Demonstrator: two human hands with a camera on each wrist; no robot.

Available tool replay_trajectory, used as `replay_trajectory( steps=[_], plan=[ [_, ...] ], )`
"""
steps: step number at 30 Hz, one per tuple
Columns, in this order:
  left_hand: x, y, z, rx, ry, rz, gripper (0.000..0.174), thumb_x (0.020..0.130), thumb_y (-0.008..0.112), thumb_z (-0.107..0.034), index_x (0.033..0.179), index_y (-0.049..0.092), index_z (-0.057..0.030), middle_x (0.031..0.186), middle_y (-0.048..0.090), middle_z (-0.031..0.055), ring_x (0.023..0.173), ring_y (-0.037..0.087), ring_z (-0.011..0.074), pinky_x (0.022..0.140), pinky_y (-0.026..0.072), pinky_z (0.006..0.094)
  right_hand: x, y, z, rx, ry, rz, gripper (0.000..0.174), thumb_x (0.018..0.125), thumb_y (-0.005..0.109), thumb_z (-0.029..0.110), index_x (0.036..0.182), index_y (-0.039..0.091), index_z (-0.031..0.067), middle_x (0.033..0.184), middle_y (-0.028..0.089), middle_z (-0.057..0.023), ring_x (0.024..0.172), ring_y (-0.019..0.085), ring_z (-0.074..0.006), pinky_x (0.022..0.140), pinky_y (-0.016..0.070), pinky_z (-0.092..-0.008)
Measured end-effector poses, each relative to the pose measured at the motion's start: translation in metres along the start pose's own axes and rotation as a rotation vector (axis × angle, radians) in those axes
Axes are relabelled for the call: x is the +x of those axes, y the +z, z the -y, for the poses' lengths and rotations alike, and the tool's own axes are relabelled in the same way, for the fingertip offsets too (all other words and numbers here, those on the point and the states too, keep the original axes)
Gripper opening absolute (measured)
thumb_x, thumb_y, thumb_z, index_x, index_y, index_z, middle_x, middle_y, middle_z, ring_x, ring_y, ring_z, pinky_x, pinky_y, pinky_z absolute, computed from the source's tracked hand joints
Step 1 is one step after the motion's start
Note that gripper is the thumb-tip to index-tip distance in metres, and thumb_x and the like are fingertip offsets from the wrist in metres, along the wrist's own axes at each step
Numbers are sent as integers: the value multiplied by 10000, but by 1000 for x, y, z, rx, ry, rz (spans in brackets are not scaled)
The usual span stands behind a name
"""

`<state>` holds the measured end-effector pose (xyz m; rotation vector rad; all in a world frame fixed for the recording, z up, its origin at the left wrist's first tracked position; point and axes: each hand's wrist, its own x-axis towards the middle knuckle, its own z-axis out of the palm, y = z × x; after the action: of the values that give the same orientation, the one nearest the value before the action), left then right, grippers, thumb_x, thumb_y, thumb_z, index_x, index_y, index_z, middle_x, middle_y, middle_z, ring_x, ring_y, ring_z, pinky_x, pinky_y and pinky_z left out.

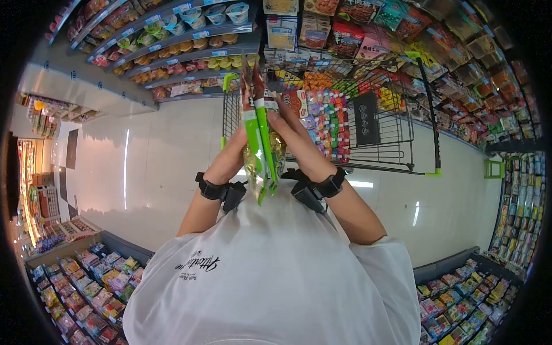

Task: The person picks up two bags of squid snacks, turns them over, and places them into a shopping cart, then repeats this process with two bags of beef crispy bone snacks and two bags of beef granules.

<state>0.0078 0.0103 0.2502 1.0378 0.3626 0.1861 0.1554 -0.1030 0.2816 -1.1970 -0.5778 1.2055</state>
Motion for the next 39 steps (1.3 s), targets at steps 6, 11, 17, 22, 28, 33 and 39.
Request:
replay_trajectory(
  steps=[6, 11, 17, 22, 28, 33, 39],
  plan=[
    [6, -6, -2, -79, 13, -111, 715, 931, 542, -425, 1432, 228, -22, 1320, 464, 98, 1191, 479, 167, 995, 391, 309, -3, 4, 18, -130, -57, 163, 881, 884, 605, 421, 1485, 95, 26, 1532, 137, -161, 1389, 229, -241, 1115, 196, -341],
    [3, -10, -2, 21, 67, -236, 697, 918, 574, -399, 1412, 277, -6, 1302, 483, 109, 1174, 485, 169, 989, 387, 304, 4, 1, 18, -126, -106, 86, 931, 824, 710, 338, 1478, 129, 20, 1471, 279, -159, 1325, 335, -230, 1068, 290, -321],
    [1, -14, -17, 199, 229, -434, 795, 856, 678, -336, 1422, 257, 32, 1317, 477, 129, 1184, 465, 184, 992, 373, 302, 5, 0, 18, -65, -136, -116, 946, 757, 785, 249, 1462, 194, 31, 1399, 385, -131, 1290, 372, -203, 1059, 302, -314],
    [-3, -8, -31, 304, 298, -457, 715, 897, 619, -306, 1421, 264, 26, 1335, 462, 129, 1195, 462, 187, 1009, 360, 308, 7, -8, 16, -92, -225, -221, 941, 725, 810, 221, 1448, 237, 37, 1383, 406, -120, 1270, 396, -202, 1049, 317, -320],
    [1, -21, -31, 365, 377, -513, 834, 821, 710, -273, 1425, 234, 47, 1324, 469, 152, 1182, 474, 203, 997, 375, 314, 9, -27, 6, -239, -389, -341, 978, 655, 847, 201, 1430, 277, 25, 1376, 402, -143, 1264, 401, -236, 1058, 307, -340],
    [1, -23, -47, 594, 536, -631, 984, 718, 802, -271, 1413, 209, 93, 1310, 474, 192, 1170, 486, 225, 995, 378, 321, 2, -37, 12, -525, -519, -507, 1040, 581, 875, 266, 1416, 300, 31, 1351, 392, -181, 1254, 397, -287, 1053, 319, -387],
    [3, -31, -46, 714, 579, -701, 1006, 696, 815, -287, 1410, 218, 97, 1316, 467, 194, 1173, 486, 220, 995, 378, 319, 0, -44, 18, -605, -587, -556, 1034, 590, 871, 273, 1420, 298, 46, 1341, 402, -165, 1228, 423, -267, 1031, 347, -380]
  ],
)
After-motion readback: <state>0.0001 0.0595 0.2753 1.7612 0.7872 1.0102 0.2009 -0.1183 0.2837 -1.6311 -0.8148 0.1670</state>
